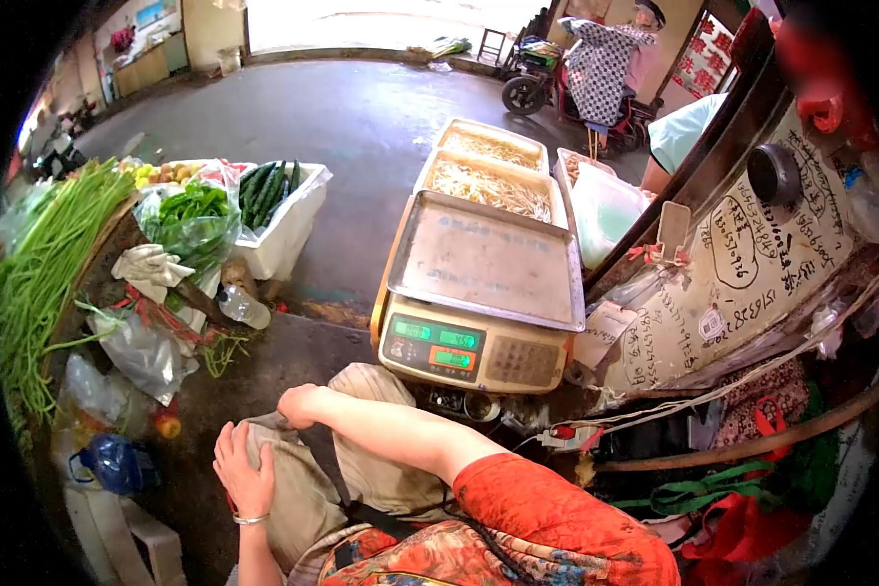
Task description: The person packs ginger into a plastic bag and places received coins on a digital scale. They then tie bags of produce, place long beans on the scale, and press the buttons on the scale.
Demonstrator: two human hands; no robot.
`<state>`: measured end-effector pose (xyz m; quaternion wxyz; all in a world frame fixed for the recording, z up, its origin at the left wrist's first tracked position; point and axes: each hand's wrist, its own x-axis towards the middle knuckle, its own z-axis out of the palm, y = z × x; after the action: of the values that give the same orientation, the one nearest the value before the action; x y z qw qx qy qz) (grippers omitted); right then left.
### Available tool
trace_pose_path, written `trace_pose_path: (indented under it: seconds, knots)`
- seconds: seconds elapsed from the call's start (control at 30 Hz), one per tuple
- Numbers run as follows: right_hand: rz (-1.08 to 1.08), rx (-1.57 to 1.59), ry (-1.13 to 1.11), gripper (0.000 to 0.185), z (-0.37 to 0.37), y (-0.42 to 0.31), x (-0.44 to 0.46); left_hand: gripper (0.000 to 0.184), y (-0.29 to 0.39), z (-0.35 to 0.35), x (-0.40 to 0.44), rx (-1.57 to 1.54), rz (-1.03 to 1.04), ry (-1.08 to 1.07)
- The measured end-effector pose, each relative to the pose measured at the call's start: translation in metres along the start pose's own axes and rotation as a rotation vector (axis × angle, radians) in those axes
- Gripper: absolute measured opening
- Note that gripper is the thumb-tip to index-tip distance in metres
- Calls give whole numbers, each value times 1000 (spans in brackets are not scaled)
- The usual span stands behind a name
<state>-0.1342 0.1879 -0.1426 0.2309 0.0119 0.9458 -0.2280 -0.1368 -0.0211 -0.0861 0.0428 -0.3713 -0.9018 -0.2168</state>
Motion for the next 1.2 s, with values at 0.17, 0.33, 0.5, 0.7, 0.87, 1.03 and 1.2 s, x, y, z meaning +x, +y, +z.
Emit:
trace_pose_path:
  seconds: [0.17,0.33,0.5,0.7,0.87,1.03,1.2]
  knots:
    - [6,23,-9,30,2,2,3,48,2,-3,0,-4,-28,-16]
    - [-27,10,33,30,4,5,3,48,2,-3,0,-11,-44,-22]
    - [-11,-20,-14,29,1,3,2,49,3,-1,-1,0,-25,37]
    - [-5,-17,-48,31,3,5,7,49,4,-2,0,-16,-2,40]
    - [-1,-19,-44,32,3,6,7,48,4,-1,-1,-6,-9,29]
    - [-5,11,-19,30,-2,2,1,49,6,-2,0,-2,-3,55]
    - [-12,22,-16,30,-8,0,-4,48,6,-2,0,-9,12,67]
